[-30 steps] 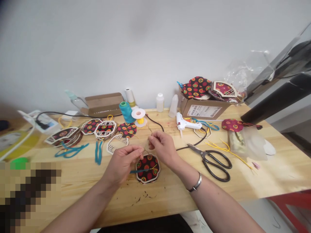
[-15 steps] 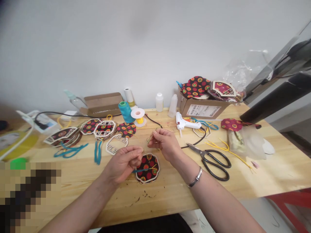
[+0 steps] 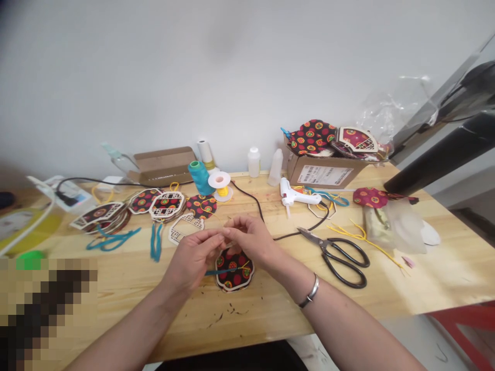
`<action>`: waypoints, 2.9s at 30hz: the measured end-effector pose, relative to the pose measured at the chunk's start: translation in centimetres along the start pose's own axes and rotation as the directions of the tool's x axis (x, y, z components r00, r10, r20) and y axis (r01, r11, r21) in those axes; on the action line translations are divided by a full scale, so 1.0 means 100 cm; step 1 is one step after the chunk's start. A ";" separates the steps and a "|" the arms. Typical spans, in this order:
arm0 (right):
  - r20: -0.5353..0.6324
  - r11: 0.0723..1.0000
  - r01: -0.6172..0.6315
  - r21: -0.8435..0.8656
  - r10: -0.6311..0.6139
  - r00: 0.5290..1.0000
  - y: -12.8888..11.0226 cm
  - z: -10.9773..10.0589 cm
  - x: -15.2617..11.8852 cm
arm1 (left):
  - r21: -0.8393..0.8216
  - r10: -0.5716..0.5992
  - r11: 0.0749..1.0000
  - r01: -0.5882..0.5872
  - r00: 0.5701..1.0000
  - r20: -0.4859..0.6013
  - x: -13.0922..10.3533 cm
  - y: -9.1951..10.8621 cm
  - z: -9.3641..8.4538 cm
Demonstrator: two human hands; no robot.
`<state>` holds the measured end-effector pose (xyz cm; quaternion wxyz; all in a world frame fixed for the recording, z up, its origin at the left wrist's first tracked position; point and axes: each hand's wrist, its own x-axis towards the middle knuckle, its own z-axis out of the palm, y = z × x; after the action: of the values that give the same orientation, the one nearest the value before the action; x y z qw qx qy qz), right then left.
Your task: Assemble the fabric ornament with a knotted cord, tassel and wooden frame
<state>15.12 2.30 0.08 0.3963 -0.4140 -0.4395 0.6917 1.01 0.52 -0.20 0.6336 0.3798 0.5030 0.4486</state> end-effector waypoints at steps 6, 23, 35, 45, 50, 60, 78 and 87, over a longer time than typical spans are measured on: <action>-0.058 0.991 0.034 -0.132 -0.042 0.997 0.001 0.001 0.001 | 0.039 0.011 0.999 -0.011 1.000 -0.001 0.001 0.000 0.002; -0.109 0.936 0.111 -0.335 -0.156 0.982 -0.004 -0.006 0.001 | 0.150 -0.015 0.989 0.013 1.000 0.010 0.000 0.002 0.001; -0.025 0.999 -0.014 -0.029 0.013 1.000 -0.006 -0.005 0.001 | 0.096 0.011 0.995 -0.012 1.000 0.009 -0.001 0.001 0.000; 0.012 0.991 -0.013 -0.131 0.015 1.000 -0.004 -0.013 0.002 | 0.098 0.022 0.995 -0.023 1.000 0.010 0.001 -0.001 -0.003; -0.038 0.962 0.023 -0.273 -0.034 0.999 -0.009 -0.012 0.001 | 0.121 0.011 0.993 -0.013 1.000 0.014 0.000 -0.001 -0.001; -0.051 0.848 0.143 -0.510 -0.195 0.979 -0.011 -0.018 0.004 | 0.221 0.049 0.974 -0.039 0.998 -0.044 0.000 0.004 -0.002; -0.201 0.760 0.159 -0.630 -0.358 0.912 -0.008 -0.019 0.008 | 0.602 0.705 0.478 -0.640 0.688 0.172 -0.005 -0.001 -0.003; -0.085 0.998 0.062 0.012 -0.061 0.995 -0.010 -0.012 0.005 | 0.641 0.601 0.492 -0.589 0.762 0.240 -0.007 -0.009 0.000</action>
<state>16.22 3.34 0.55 0.4384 -0.4264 -0.4299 0.6642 1.15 -0.44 -0.84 0.2487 0.7309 0.4738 0.4237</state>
